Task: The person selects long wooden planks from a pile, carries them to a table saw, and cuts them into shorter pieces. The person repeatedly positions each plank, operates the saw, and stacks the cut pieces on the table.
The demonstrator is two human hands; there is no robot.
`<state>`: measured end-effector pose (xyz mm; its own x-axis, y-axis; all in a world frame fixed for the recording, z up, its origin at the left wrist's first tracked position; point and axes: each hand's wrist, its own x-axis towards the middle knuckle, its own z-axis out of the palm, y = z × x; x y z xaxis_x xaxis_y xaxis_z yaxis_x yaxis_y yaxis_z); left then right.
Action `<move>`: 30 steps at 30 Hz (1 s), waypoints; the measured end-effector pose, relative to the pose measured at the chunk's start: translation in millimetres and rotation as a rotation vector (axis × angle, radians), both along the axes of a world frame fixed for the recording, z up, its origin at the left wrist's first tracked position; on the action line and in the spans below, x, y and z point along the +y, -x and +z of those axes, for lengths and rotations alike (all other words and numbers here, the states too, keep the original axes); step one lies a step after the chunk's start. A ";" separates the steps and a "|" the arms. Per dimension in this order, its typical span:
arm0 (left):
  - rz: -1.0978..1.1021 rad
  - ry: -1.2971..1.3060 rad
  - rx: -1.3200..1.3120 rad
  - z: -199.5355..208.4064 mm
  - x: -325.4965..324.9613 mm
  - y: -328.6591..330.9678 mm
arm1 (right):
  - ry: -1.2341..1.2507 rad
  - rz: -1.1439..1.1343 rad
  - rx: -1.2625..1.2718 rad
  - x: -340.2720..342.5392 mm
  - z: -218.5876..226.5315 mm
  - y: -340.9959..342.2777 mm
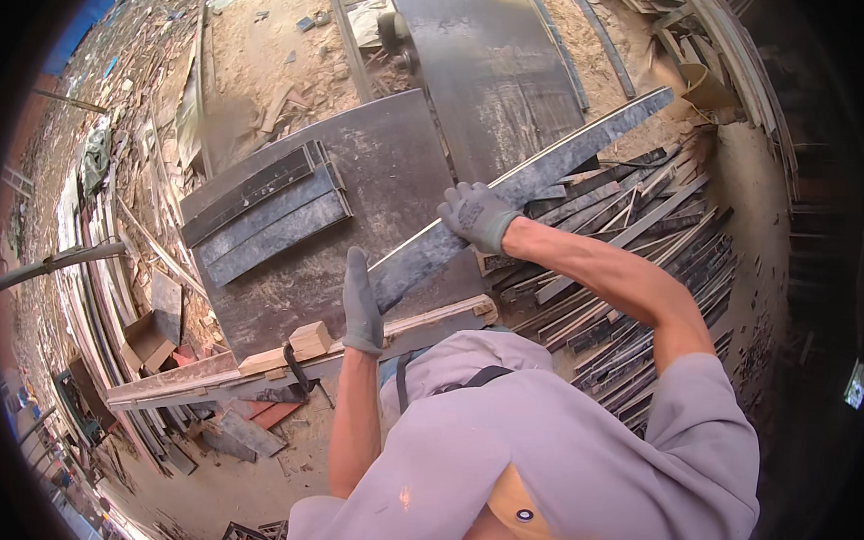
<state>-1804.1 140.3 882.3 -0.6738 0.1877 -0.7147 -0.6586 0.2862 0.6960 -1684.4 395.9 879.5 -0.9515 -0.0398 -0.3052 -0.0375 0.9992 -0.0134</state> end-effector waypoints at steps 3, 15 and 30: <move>-0.296 0.409 0.581 -64.2 -92.5 7.5 | 0.138 0.048 0.065 -68.6 -21.5 15.3; -0.116 0.309 0.436 -14.3 -285.3 72.1 | 0.126 -0.162 -0.291 175.0 -86.0 -136.6; -1.041 0.598 1.163 -63.3 -107.0 -4.4 | 0.117 -0.292 -0.296 182.9 -88.5 -329.6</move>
<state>-1799.6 33.3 819.0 -0.6323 0.7696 -0.0886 0.7248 0.6281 0.2830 -1354.8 578.8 791.0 -0.8001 0.1673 -0.5761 0.2690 0.9584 -0.0953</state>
